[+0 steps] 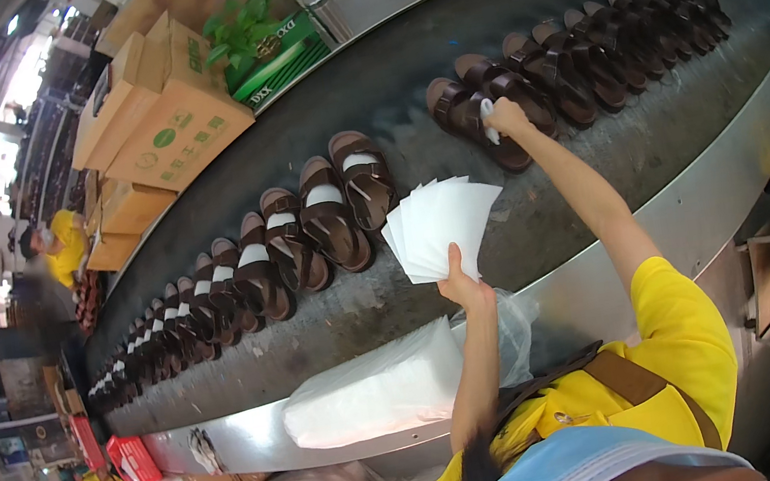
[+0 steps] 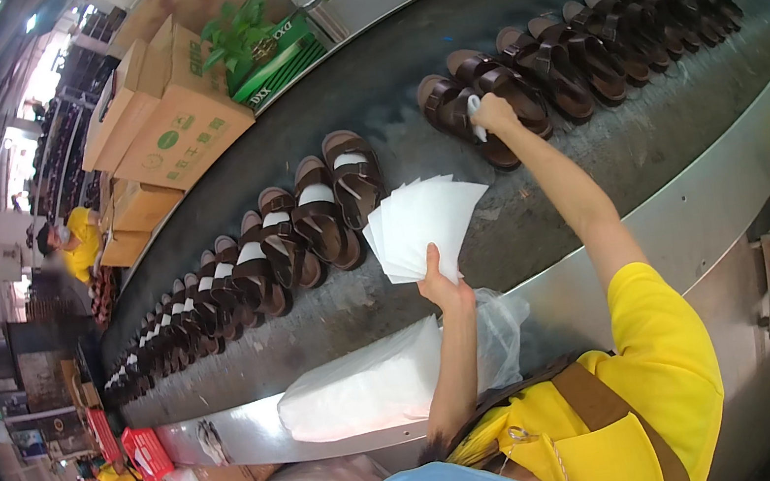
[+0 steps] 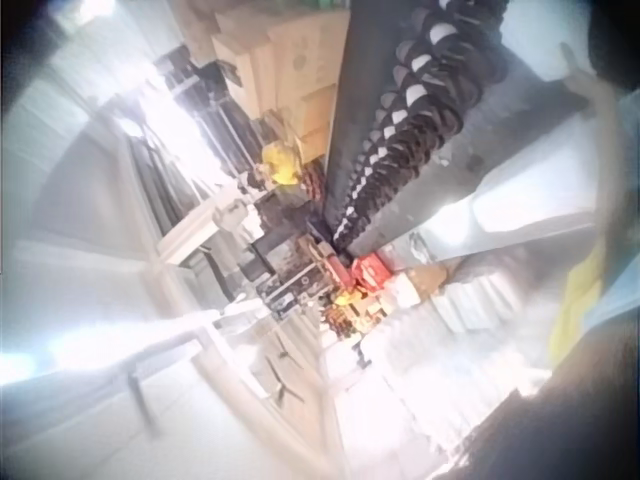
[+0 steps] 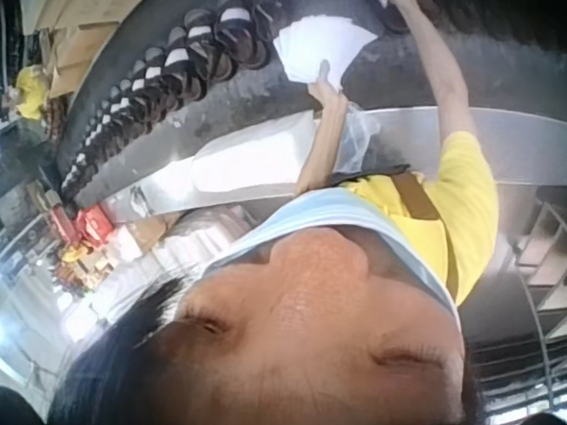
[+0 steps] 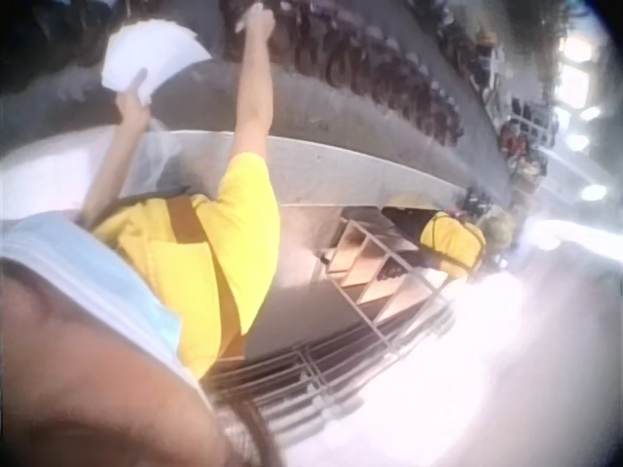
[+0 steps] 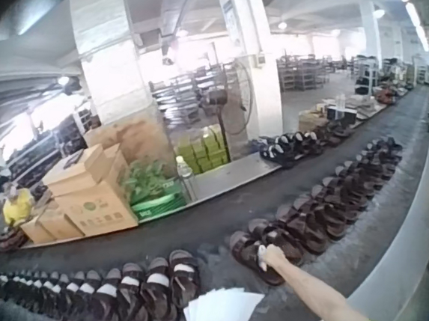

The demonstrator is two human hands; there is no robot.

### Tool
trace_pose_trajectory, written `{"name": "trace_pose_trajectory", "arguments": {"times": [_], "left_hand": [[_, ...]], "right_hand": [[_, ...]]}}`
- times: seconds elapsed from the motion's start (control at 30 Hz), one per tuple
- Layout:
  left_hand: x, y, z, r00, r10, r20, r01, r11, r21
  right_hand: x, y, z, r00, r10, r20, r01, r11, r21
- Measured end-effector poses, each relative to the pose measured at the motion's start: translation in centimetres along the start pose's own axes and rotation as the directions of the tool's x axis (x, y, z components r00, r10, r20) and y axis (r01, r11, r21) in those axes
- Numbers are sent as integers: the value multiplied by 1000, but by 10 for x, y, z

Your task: The person inserts foam padding into sandals on a conveyor belt by hand, retrieves more foam sheets from a box, and inserts them into the sandals.

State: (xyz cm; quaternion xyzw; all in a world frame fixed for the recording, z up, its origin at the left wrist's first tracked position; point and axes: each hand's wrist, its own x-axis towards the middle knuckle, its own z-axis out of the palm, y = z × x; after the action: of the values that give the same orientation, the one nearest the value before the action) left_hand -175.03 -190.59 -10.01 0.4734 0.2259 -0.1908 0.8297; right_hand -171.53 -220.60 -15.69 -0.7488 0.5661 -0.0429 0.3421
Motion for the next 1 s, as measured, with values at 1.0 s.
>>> {"name": "trace_pose_trajectory", "arguments": {"times": [1.0], "left_hand": [[-26, -42, 58, 995, 7, 101, -32, 968, 250]], "right_hand": [[14, 45, -41, 947, -297, -119, 246, 914, -322]]}}
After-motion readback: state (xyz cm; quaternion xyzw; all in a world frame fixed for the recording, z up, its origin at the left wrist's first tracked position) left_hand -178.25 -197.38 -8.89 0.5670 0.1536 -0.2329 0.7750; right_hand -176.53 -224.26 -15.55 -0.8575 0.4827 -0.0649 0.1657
